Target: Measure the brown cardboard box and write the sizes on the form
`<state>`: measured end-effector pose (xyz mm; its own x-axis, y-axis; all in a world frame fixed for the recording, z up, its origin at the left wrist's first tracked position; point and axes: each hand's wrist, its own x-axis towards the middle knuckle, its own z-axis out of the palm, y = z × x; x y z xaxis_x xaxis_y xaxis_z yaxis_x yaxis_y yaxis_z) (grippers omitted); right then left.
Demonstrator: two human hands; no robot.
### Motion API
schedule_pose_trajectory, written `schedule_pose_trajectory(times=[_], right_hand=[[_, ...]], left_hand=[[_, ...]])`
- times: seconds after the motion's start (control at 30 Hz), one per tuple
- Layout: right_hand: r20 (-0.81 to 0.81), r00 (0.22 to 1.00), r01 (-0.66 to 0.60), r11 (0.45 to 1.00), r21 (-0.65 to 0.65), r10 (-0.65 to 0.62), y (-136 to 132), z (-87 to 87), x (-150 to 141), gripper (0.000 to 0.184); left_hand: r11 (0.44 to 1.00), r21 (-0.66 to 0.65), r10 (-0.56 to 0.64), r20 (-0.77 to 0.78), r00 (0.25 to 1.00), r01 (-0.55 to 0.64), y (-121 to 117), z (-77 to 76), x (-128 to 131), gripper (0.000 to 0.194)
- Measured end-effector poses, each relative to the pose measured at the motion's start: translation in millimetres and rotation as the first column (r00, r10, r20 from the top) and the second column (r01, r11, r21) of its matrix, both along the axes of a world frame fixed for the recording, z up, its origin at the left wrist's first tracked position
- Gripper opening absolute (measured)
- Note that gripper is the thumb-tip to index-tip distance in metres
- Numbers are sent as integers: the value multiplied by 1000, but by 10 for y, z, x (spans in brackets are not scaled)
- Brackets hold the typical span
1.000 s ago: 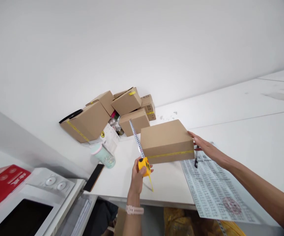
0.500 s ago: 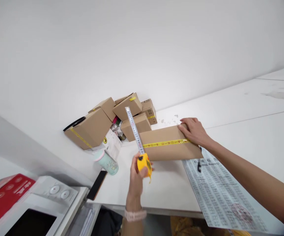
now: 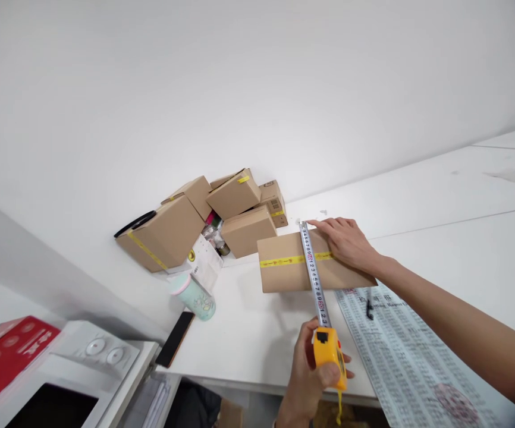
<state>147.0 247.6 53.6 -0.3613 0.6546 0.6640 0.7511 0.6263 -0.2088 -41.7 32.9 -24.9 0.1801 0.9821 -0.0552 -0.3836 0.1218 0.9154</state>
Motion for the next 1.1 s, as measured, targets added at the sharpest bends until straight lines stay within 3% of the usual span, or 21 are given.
schedule_pose_trajectory(times=[0.53,0.77,1.1], right_hand=[[161,983,77,996,44,-83,1,23,-37,53],[149,986,75,996,42,-80,6,17,-39,54],[115,991,68,996,57,-74,-2,11,-38,52]], left_hand=[[998,-27,-53,59,997,54,-114,-179,97,78],[997,-25,-75,46,996,76,-41,-273,140,78],[995,-40,-88,38,995,89,-25,-282,105,78]])
